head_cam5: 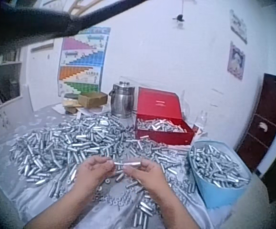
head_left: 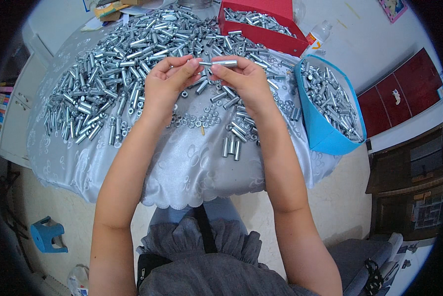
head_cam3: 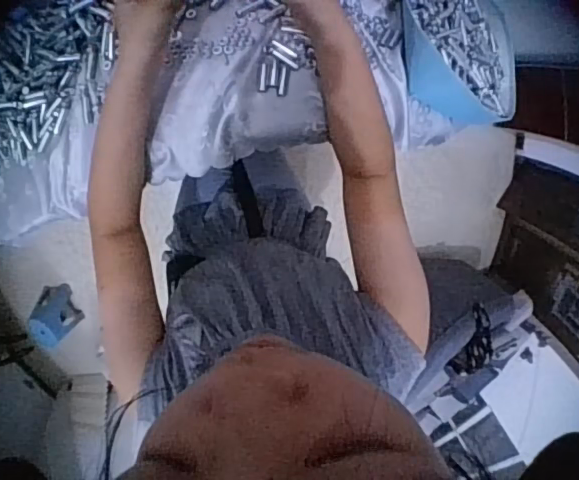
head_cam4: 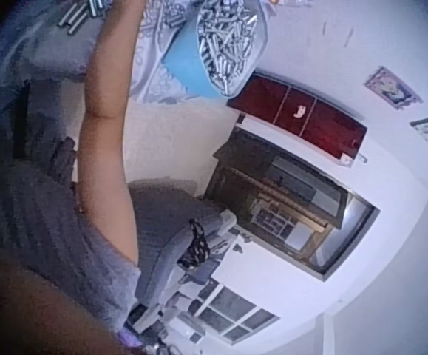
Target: The person sits at a table covered with a white cloth, sorting through a large pile of metal bolts and nuts. They repeatedly pick up a bolt and a nut, thread the nut onto the bolt, and place the assembled unit into a blue container on the right. The person continues this repetitive assembly process throughout the video.
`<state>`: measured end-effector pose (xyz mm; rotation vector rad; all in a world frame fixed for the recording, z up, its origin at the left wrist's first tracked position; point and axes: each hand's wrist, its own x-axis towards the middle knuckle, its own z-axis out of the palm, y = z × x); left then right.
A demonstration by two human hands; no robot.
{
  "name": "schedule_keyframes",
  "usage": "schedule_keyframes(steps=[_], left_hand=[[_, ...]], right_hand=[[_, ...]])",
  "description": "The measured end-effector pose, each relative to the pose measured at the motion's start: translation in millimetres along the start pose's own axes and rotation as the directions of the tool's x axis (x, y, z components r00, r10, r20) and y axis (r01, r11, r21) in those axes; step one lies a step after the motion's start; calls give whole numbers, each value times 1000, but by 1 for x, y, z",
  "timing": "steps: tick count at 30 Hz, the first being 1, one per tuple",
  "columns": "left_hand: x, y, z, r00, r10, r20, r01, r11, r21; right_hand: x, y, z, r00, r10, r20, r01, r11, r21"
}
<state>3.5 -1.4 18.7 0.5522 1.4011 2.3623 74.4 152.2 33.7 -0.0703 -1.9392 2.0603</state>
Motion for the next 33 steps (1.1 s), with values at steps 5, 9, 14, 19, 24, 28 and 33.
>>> schedule_keyframes(steps=[5,9,14,19,24,28,33], left_hand=[[-4,4,2,999,-54,-2,53,981,188],[-8,6,5,995,-96,14,92,976,198],[-5,4,1,995,-102,16,96,970,223],[-6,1,1,993,-107,58,89,960,266],[-7,-1,2,992,-124,37,109,956,273],[-3,1,-3,971,-223,90,196,949,247],[3,-3,-5,979,-194,59,177,959,219]], right_hand=[[-3,-6,3,995,-75,-66,77,997,22],[-4,-11,-2,994,-103,-31,104,993,47],[-4,-11,-4,996,-89,-6,89,996,15],[-5,-11,0,995,-82,64,85,996,-38],[-8,-9,7,985,-87,149,99,992,-74],[-5,-2,2,987,-78,140,101,980,-173],[-2,2,3,990,-127,59,133,983,-125]])
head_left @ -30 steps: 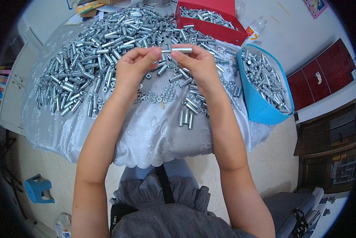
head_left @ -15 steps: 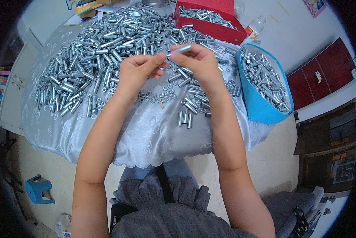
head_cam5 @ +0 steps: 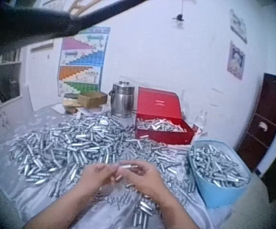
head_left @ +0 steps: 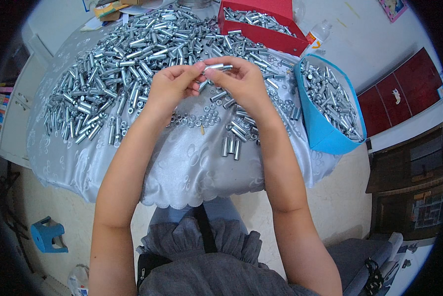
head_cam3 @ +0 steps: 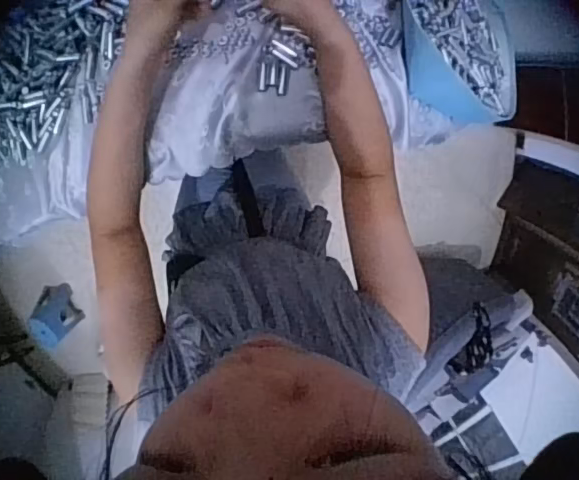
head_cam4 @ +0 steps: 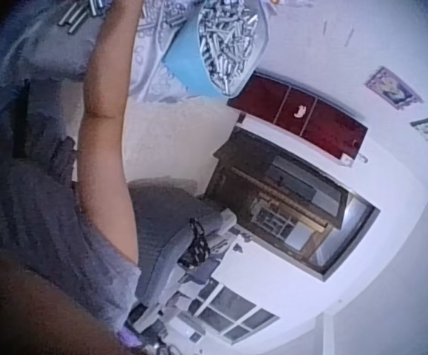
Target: The person sits at a table covered with a white cloth, sorting through a large pile of metal bolts and nuts. They repeatedly pick up a bolt and a nut, thread the nut onto the bolt, and place the assembled unit into a blue container on the right. The person continues this repetitive assembly process throughout the video.
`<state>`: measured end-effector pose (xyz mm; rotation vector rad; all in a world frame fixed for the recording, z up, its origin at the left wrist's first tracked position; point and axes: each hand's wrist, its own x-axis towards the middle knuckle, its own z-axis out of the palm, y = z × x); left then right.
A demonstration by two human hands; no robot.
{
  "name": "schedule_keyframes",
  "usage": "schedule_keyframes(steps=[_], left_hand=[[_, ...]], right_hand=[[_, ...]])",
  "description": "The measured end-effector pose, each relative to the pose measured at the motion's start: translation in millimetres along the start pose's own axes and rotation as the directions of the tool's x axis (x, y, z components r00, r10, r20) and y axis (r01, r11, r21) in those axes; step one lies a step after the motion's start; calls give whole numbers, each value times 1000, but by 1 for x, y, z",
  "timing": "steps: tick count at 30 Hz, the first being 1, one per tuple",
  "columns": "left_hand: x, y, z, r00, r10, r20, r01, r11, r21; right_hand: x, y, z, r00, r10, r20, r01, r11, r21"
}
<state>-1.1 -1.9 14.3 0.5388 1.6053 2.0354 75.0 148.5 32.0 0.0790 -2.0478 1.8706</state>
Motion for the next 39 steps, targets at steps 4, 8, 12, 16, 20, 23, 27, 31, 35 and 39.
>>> schedule_keyframes(steps=[4,8,12,16,20,23,27,31,35,39], left_hand=[[0,3,0,996,-19,-91,19,1000,-7],[1,0,2,992,-26,-127,21,999,-45],[-1,5,3,984,-53,-169,45,998,-51],[2,1,-4,990,-136,43,139,989,-59],[-11,10,8,966,-160,202,170,985,-36],[-11,9,6,978,-116,176,107,993,58],[-12,10,7,984,-81,156,61,990,129],[-11,10,7,992,-46,113,22,980,199],[-11,5,9,997,29,71,-38,992,123],[-5,1,3,999,13,-48,-9,995,96]], right_hand=[[1,-2,-2,998,1,-70,-6,997,-79],[2,3,-1,997,17,-69,-18,1000,-24],[0,7,3,1000,5,-24,-7,993,-122],[-3,5,6,998,52,39,-44,978,-202],[-5,7,11,999,16,39,-10,988,-156],[-3,8,10,1000,30,-4,-30,993,-118],[-1,8,8,998,60,-15,-61,995,-84],[0,6,8,994,105,-30,-106,993,-60],[-1,7,9,995,95,-24,-95,995,-35],[2,6,3,990,65,-126,-74,995,-70]])
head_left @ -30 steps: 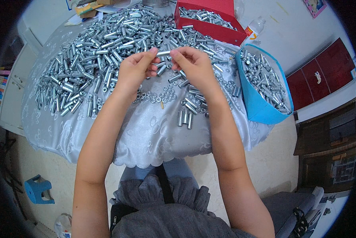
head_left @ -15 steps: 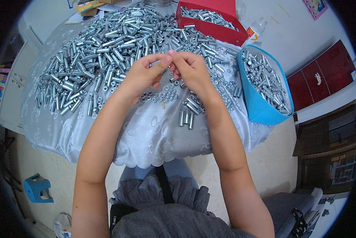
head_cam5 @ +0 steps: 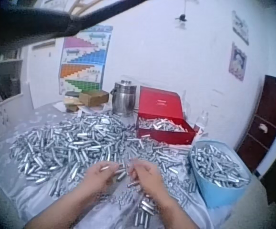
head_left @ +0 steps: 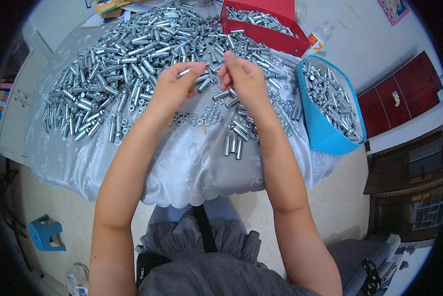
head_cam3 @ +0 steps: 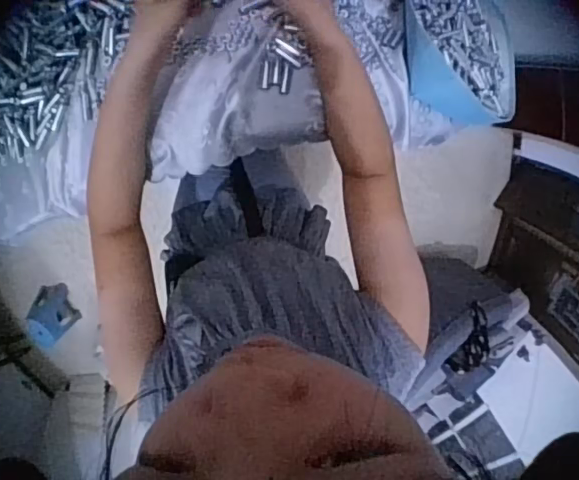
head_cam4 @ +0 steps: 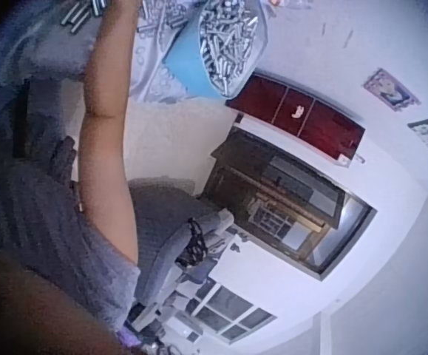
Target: The person sits at a table covered with a white cloth, sorting through a large pile of metal bolts and nuts. They repeatedly pick up a bolt and a nut, thread the nut onto the bolt, and place the assembled unit into a blue container on the right. The person continues this repetitive assembly process throughout the video.
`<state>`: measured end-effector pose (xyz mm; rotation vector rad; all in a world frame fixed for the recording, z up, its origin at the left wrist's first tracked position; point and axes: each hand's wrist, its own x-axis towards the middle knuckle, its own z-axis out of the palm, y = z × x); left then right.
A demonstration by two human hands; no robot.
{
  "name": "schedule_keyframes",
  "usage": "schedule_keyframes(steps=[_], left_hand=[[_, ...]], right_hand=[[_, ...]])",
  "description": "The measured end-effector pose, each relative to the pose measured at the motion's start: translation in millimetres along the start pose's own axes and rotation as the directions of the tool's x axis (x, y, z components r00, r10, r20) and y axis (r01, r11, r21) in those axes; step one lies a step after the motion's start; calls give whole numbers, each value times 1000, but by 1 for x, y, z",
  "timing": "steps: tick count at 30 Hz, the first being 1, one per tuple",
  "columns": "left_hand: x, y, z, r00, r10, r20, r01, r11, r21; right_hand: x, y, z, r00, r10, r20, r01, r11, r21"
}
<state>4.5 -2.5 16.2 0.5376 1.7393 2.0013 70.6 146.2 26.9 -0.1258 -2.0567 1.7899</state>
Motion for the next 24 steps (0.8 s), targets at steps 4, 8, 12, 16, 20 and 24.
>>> schedule_keyframes(steps=[4,8,12,16,20,24], left_hand=[[0,6,-2,996,-48,-77,43,997,-67],[2,7,-5,988,-87,-125,75,992,-97],[5,5,-11,990,-119,-74,94,956,-280],[2,13,-14,990,-121,-78,89,939,-333],[2,13,-13,983,-74,-167,34,973,-229],[2,11,-10,977,20,-211,-61,979,-192]], right_hand=[[7,2,-14,990,-7,-143,16,998,61],[10,4,-20,984,5,-176,7,998,66],[10,6,-19,978,-2,-206,15,998,59],[9,11,-16,981,-71,-181,47,989,-137],[5,20,-13,952,-303,-36,209,733,-648],[4,23,-13,959,-273,77,223,556,-800]])
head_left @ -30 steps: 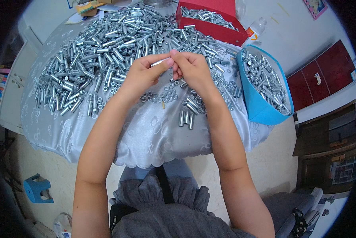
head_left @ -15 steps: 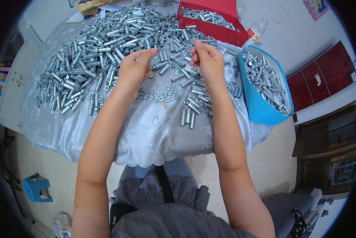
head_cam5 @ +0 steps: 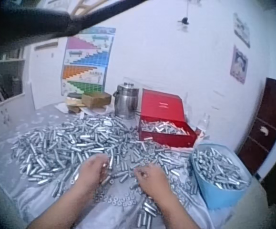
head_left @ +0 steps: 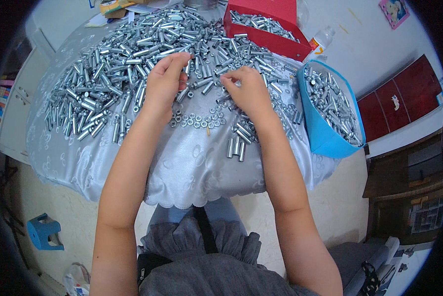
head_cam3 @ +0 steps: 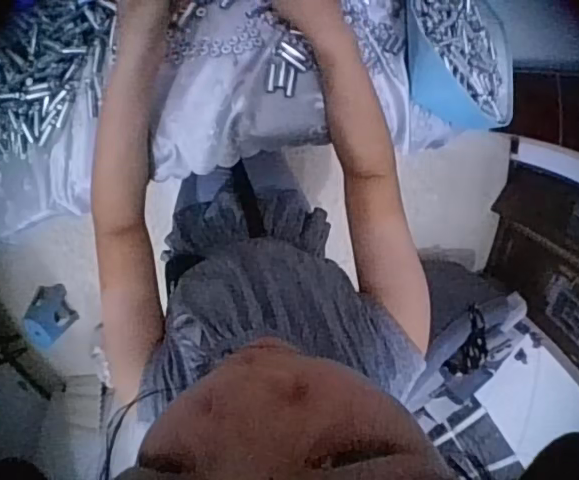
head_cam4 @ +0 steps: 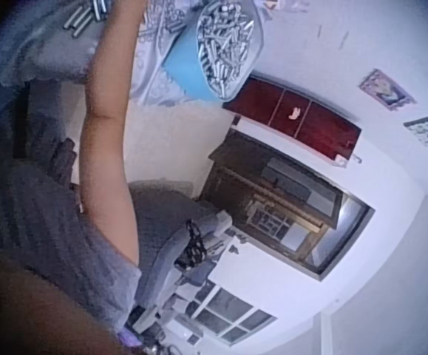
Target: The person sits at a table covered with a white cloth, sorting through a large pile of metal bolts and nuts. They repeatedly pick up a bolt and a nut, thread the nut onto the bolt, and place the assembled unit into a blue container on the right. The person continues this repetitive assembly process throughout the video.
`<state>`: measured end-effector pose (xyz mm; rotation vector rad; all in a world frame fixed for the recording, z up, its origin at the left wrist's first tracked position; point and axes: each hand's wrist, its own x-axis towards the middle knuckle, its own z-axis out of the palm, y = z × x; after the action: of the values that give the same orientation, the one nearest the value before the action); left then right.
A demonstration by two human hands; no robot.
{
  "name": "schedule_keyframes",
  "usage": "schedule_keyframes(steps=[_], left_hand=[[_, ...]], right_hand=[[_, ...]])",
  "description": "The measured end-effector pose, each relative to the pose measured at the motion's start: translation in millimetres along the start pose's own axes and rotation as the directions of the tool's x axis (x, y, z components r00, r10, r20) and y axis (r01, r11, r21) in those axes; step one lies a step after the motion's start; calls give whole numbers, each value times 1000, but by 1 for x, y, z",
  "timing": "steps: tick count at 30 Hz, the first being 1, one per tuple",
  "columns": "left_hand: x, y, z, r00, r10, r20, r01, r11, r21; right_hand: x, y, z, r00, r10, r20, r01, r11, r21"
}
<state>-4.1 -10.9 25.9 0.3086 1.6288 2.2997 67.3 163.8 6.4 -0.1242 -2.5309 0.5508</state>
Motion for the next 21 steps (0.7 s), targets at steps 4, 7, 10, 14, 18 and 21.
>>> schedule_keyframes(steps=[4,7,10,14,18,21], left_hand=[[-1,2,2,1000,15,12,-14,999,-34],[-1,0,2,999,-2,45,5,997,-73],[-1,-3,1,998,-11,54,15,997,-77],[2,-8,0,997,-22,71,24,999,-30],[-3,-4,4,995,-60,84,54,996,75],[-3,-7,4,989,-87,117,69,987,148]], right_hand=[[-5,3,8,999,-39,-2,38,995,-91],[-5,4,12,999,16,37,-12,993,-118],[-4,2,13,997,9,74,1,992,-128],[-4,3,12,998,13,56,-5,992,-127],[0,2,7,999,40,-20,-38,995,90],[5,-15,-4,977,187,101,-210,768,605]])
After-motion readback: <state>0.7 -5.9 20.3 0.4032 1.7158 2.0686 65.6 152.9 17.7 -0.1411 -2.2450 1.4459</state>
